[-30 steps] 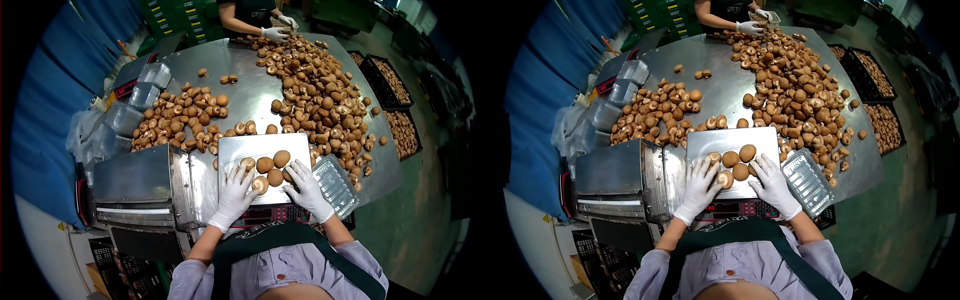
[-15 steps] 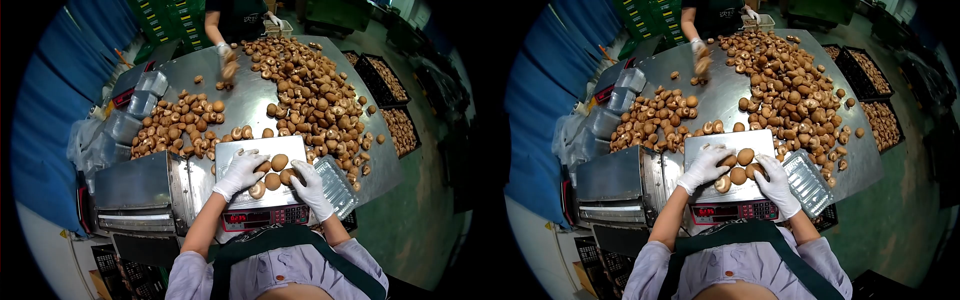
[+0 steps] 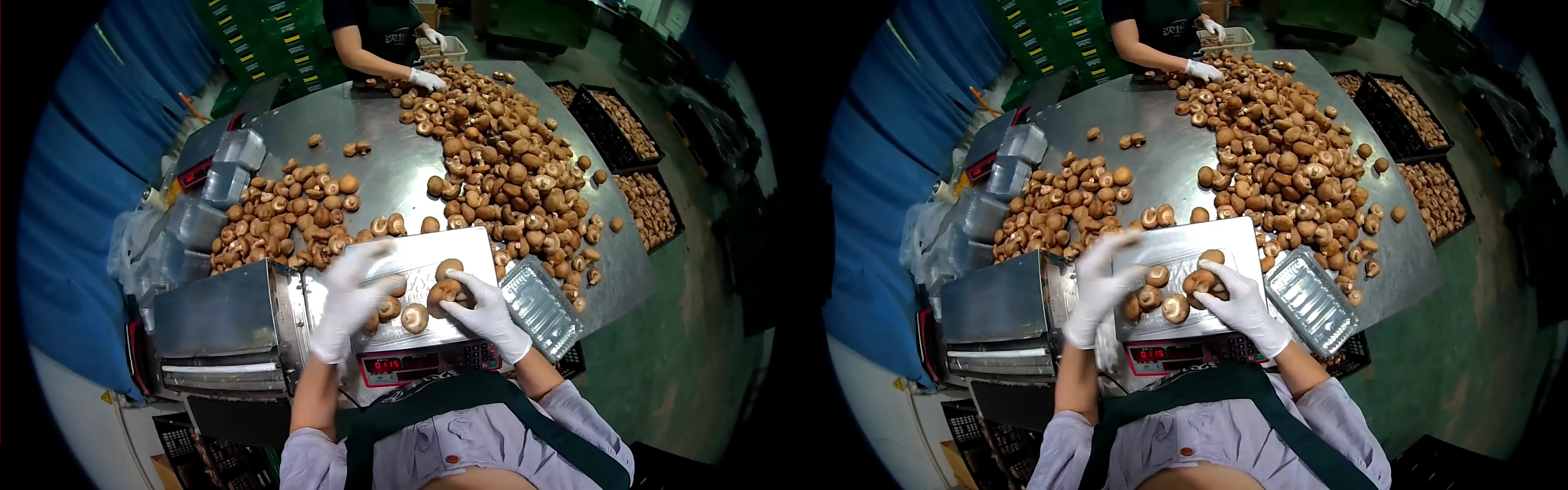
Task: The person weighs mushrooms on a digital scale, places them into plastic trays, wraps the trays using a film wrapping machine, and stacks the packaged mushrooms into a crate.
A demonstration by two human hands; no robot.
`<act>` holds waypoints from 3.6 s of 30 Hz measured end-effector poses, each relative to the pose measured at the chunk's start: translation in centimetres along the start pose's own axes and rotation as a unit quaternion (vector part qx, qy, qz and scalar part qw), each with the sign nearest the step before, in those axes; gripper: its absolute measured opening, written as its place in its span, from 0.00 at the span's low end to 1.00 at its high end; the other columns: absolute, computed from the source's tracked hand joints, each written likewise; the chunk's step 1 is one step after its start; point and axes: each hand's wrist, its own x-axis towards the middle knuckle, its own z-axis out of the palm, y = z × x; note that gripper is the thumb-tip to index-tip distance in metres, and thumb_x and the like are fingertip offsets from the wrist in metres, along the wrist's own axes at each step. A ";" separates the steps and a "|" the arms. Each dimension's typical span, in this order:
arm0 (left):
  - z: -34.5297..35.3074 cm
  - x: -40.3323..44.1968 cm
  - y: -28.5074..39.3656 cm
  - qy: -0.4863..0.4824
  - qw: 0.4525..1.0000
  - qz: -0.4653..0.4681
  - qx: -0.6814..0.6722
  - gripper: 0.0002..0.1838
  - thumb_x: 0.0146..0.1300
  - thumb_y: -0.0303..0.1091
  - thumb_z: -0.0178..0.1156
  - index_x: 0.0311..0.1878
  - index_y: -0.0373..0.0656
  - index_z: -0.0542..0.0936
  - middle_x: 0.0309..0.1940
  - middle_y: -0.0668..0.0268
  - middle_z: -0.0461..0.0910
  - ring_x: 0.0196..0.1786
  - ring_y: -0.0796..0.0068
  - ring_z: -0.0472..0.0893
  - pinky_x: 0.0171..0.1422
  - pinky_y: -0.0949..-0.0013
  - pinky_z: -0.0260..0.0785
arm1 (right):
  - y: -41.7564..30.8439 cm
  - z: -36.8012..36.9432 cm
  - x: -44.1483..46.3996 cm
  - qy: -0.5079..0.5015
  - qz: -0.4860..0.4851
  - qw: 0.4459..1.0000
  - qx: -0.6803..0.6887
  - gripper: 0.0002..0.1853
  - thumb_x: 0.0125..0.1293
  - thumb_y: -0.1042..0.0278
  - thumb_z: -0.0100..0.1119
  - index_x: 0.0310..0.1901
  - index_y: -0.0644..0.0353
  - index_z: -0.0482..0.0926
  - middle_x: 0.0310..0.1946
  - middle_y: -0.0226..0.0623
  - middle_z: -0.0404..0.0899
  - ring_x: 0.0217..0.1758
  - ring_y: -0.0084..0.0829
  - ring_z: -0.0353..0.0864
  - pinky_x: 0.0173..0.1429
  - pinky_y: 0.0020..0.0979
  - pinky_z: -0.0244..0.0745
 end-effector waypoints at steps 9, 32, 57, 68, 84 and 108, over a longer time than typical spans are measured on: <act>-9.1 10.8 16.1 0.062 0.930 0.318 0.175 0.19 0.53 0.27 0.63 0.51 0.37 0.77 0.49 0.56 0.78 0.50 0.64 0.79 0.61 0.68 0.69 | -0.1 -13.0 -6.6 0.136 0.153 0.948 -0.243 0.24 0.51 0.64 0.69 0.51 0.57 0.78 0.36 0.41 0.84 0.38 0.30 0.84 0.46 0.28 0.77; -9.0 19.8 17.6 -0.054 0.927 0.251 0.274 0.20 0.57 0.31 0.57 0.53 0.35 0.75 0.51 0.54 0.77 0.52 0.63 0.78 0.62 0.66 0.68 | 16.2 -25.1 -22.1 0.003 0.482 0.809 -0.336 0.28 0.46 0.62 0.72 0.51 0.62 0.79 0.44 0.46 0.82 0.49 0.40 0.82 0.53 0.34 0.75; -10.4 21.2 17.1 -0.046 0.934 0.231 0.269 0.22 0.61 0.36 0.51 0.55 0.33 0.73 0.52 0.51 0.75 0.53 0.62 0.77 0.63 0.64 0.67 | 10.7 -23.8 -12.7 -0.016 0.376 0.826 -0.419 0.25 0.52 0.61 0.67 0.51 0.64 0.79 0.44 0.46 0.82 0.47 0.38 0.83 0.51 0.32 0.77; -11.5 20.4 16.7 -0.039 0.938 0.223 0.262 0.23 0.62 0.38 0.49 0.56 0.32 0.72 0.53 0.50 0.75 0.54 0.61 0.77 0.64 0.63 0.66 | 8.5 -22.7 -11.1 0.000 0.363 0.841 -0.401 0.25 0.51 0.63 0.66 0.52 0.63 0.78 0.43 0.48 0.82 0.47 0.38 0.83 0.49 0.32 0.78; -12.2 20.2 15.6 -0.018 0.946 0.220 0.237 0.25 0.65 0.41 0.45 0.57 0.31 0.71 0.54 0.48 0.74 0.55 0.60 0.76 0.65 0.61 0.66 | 2.1 -20.3 -7.2 -0.011 0.372 0.843 -0.388 0.24 0.54 0.59 0.64 0.52 0.59 0.78 0.44 0.47 0.81 0.46 0.41 0.82 0.50 0.34 0.76; -0.9 -4.2 -20.1 0.338 0.889 -0.308 0.024 0.23 0.56 0.28 0.64 0.56 0.37 0.75 0.55 0.55 0.74 0.59 0.61 0.72 0.64 0.68 0.62 | 3.0 14.5 25.9 -0.254 -0.196 0.894 -0.313 0.20 0.56 0.70 0.56 0.53 0.54 0.76 0.40 0.45 0.81 0.43 0.43 0.81 0.46 0.39 0.76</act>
